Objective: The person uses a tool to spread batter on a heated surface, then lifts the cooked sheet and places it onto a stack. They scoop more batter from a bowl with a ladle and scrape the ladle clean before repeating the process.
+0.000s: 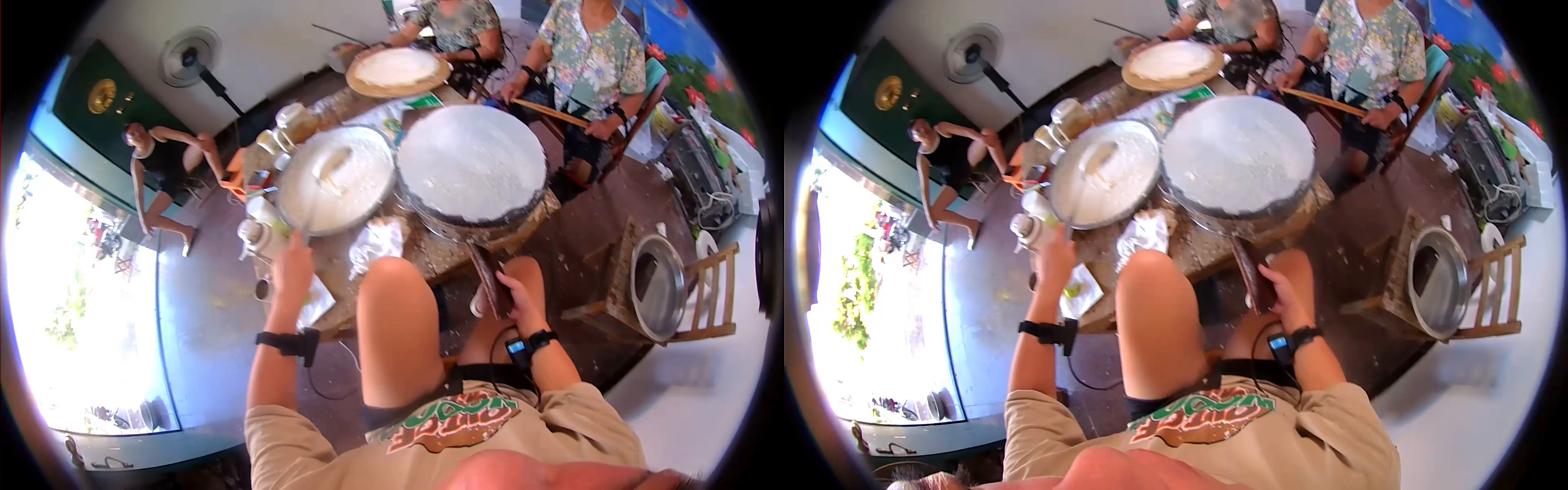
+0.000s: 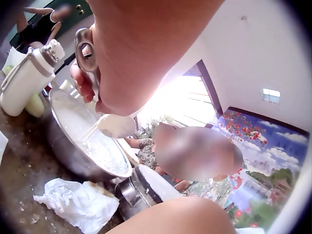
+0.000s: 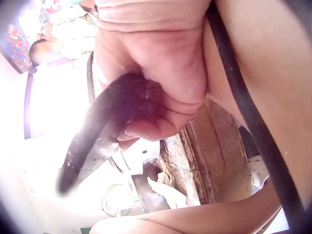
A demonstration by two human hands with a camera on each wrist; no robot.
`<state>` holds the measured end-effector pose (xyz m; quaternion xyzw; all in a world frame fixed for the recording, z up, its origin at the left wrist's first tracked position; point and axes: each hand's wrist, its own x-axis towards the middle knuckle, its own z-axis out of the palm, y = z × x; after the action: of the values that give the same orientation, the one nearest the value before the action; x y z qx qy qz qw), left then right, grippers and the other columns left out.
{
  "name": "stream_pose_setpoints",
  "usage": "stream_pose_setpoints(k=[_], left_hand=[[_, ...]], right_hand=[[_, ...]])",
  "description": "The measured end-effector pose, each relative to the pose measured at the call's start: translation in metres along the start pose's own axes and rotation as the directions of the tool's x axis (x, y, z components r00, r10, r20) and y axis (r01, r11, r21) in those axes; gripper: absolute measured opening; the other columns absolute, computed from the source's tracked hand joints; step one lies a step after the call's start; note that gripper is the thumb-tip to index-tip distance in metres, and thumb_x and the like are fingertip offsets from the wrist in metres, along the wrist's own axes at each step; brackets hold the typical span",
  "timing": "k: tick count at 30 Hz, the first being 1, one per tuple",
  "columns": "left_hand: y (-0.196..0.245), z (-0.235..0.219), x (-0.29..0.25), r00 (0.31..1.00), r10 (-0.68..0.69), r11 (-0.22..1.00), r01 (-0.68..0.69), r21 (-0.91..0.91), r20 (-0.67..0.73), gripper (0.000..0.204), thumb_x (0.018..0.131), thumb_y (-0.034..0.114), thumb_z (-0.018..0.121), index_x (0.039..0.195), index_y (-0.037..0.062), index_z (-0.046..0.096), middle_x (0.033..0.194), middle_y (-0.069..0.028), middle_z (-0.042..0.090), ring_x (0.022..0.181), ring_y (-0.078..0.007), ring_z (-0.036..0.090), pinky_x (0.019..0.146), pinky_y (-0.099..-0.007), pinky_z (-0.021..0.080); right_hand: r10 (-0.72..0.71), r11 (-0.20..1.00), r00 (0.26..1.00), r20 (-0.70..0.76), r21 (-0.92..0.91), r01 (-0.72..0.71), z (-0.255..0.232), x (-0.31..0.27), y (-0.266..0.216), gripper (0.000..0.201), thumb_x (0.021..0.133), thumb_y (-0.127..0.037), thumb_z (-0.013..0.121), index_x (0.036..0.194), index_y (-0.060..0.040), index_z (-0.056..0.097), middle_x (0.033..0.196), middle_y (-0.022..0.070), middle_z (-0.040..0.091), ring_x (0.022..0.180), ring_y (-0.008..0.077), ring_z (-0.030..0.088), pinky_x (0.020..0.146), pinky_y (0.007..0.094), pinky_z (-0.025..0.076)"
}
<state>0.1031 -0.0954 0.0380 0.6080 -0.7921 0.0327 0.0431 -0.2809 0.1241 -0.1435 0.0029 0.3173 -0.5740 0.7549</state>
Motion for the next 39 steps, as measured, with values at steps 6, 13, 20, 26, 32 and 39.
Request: stream_pose_setpoints(k=[6,13,20,26,32,39], left_hand=[[0.006,0.006,0.006,0.989,-0.059,0.998,0.057,0.016,0.138,0.056,0.086,0.016,0.048,0.139,0.0107,0.031,0.089,-0.0238,0.064,0.084,-0.0387,0.063,0.074,-0.0485,0.048],[-0.005,0.023,0.024,0.983,-0.054,0.998,0.058,-0.017,0.174,0.049,0.083,0.016,0.05,0.131,0.0067,0.043,0.093,-0.0243,0.064,0.089,-0.0387,0.062,0.079,-0.0472,0.048],[-0.024,0.047,0.059,0.787,0.054,0.426,0.539,-0.727,0.614,0.012,0.085,0.015,0.051,0.089,0.004,0.053,0.065,-0.0088,0.056,0.051,-0.0186,0.056,0.043,-0.0337,0.046],[-0.025,0.02,0.054,0.489,0.384,-0.494,0.826,-0.274,0.783,0.019,0.091,0.019,0.05,0.076,0.0096,0.043,0.06,0.0031,0.045,0.043,-0.0022,0.039,0.034,-0.0157,0.03],[-0.025,-0.024,0.049,0.635,0.27,-0.492,0.737,-0.463,0.724,0.011,0.092,0.017,0.05,0.091,0.0064,0.047,0.065,0.0016,0.048,0.044,-0.003,0.041,0.034,-0.0157,0.029],[-0.03,-0.108,0.033,0.966,0.037,0.261,0.238,-0.936,0.256,0.048,0.091,0.016,0.052,0.136,0.0091,0.037,0.06,0.0001,0.049,0.043,-0.0052,0.042,0.034,-0.0206,0.031]], right_hand=[[-0.031,0.998,0.999,-0.035,-0.057,0.029,0.006,-0.007,-0.002,0.037,0.087,-0.037,0.057,0.095,-0.0017,0.062,0.074,0.0118,0.065,0.056,0.0246,0.062,0.053,0.0357,0.052],[-0.069,0.988,0.997,-0.038,-0.141,0.063,0.028,-0.019,-0.004,0.037,0.088,-0.039,0.054,0.092,-0.0026,0.062,0.067,0.0136,0.063,0.053,0.0281,0.06,0.049,0.0367,0.049],[-0.065,0.987,0.995,-0.075,-0.153,0.053,0.026,-0.017,-0.004,0.036,0.088,-0.038,0.054,0.092,-0.0025,0.062,0.068,0.0132,0.063,0.053,0.0274,0.061,0.048,0.0366,0.049],[-0.02,0.996,0.999,0.032,-0.091,0.023,0.022,-0.019,-0.007,0.029,0.088,-0.031,0.058,0.095,-0.0033,0.065,0.079,0.0073,0.067,0.067,0.0186,0.064,0.062,0.0283,0.052],[-0.02,0.998,1.0,-0.007,-0.053,0.02,0.016,-0.015,-0.004,0.032,0.088,-0.033,0.056,0.094,-0.0027,0.063,0.075,0.0108,0.066,0.061,0.0243,0.063,0.057,0.0347,0.052],[-0.012,0.999,0.999,-0.047,-0.048,0.01,0.011,-0.007,-0.003,0.033,0.088,-0.036,0.055,0.091,-0.0035,0.063,0.073,0.0124,0.065,0.06,0.0262,0.063,0.056,0.037,0.052]])
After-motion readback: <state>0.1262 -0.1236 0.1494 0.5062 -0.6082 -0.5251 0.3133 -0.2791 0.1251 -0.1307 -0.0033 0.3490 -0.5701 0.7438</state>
